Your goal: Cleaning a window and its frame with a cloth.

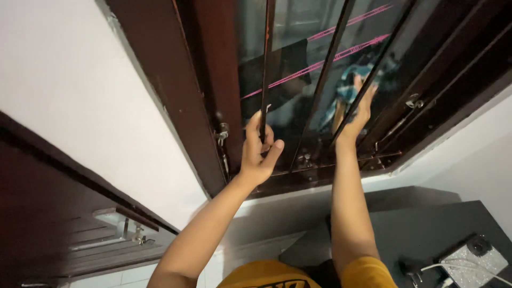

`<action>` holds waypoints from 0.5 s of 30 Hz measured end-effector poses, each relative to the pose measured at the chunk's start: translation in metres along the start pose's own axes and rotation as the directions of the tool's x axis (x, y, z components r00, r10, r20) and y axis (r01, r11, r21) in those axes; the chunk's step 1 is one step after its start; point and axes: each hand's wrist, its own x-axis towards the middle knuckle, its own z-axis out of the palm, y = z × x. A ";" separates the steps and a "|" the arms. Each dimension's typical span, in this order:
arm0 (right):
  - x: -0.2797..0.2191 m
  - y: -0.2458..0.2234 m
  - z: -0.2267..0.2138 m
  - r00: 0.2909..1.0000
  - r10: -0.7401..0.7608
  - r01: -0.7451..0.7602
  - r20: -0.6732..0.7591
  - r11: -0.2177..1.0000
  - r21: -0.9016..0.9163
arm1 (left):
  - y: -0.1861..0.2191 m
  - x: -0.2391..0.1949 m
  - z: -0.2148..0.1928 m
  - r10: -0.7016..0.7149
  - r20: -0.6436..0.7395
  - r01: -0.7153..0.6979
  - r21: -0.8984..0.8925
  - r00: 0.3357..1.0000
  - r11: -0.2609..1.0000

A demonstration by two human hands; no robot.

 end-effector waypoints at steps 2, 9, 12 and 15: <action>-0.016 0.005 -0.011 0.987 0.160 -0.157 -0.004 0.973 0.172 | 0.005 0.002 -0.001 -0.021 0.012 0.021 -0.012 1.000 1.000; 0.005 -0.085 -0.047 0.962 0.211 -0.152 -0.172 0.940 0.306 | 0.020 -0.001 -0.004 0.008 -0.004 -0.008 -0.096 1.000 0.995; 0.010 -0.133 -0.053 0.913 -0.046 0.112 -0.406 0.984 0.140 | 0.020 0.001 -0.002 -0.007 -0.007 0.006 -0.171 1.000 0.985; 0.017 -0.137 -0.038 0.871 -0.186 0.281 -0.454 0.948 0.152 | 0.019 -0.002 -0.003 -0.004 -0.028 0.000 -0.147 1.000 0.989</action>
